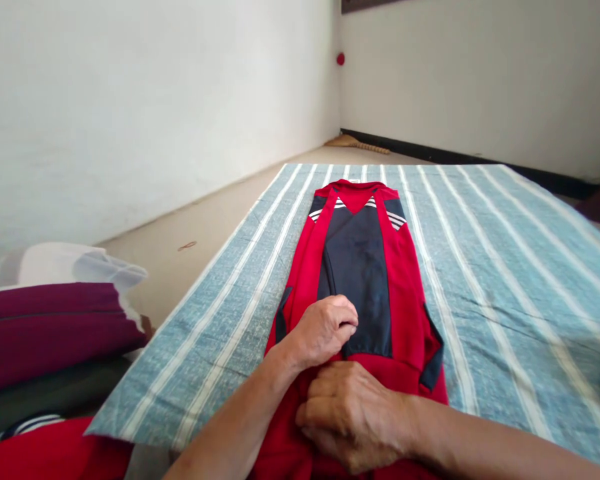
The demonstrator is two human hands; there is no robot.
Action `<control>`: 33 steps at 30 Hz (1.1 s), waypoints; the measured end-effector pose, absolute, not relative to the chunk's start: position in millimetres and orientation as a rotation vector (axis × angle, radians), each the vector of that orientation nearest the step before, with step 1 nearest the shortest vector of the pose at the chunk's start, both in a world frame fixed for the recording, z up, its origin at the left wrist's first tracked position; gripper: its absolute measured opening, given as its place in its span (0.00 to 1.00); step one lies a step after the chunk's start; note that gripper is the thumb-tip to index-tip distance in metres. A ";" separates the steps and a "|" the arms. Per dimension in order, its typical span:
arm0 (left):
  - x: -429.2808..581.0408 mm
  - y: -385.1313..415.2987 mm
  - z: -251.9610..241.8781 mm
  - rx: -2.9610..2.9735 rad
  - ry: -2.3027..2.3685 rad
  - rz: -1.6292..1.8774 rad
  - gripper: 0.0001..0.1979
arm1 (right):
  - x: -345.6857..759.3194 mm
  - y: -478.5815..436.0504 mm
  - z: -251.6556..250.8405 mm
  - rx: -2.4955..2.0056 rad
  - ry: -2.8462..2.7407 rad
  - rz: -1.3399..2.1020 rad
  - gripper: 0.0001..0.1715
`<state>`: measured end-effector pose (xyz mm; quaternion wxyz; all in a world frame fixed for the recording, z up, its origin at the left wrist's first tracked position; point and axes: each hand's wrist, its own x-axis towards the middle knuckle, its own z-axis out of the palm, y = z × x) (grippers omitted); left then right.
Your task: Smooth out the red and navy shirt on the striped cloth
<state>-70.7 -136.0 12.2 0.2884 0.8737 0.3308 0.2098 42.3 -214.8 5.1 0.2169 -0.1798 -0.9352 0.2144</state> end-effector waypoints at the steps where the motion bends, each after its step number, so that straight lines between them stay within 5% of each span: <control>1: -71.8 -136.2 11.9 2.300 0.876 0.582 0.08 | 42.3 -214.5 4.4 -0.510 -2.589 0.597 0.05; 12: -70.1 -139.3 15.2 2.385 0.890 0.496 0.07 | 40.0 -211.0 -3.6 -0.446 -2.599 0.612 0.07; 25: -46.4 -140.1 41.3 2.874 0.810 -0.179 0.11 | 40.8 -204.4 10.2 -0.407 -2.715 0.752 0.07; 33: -52.2 -131.8 35.1 2.924 0.723 -0.136 0.08 | 44.0 -206.2 1.4 -0.411 -2.602 0.731 0.05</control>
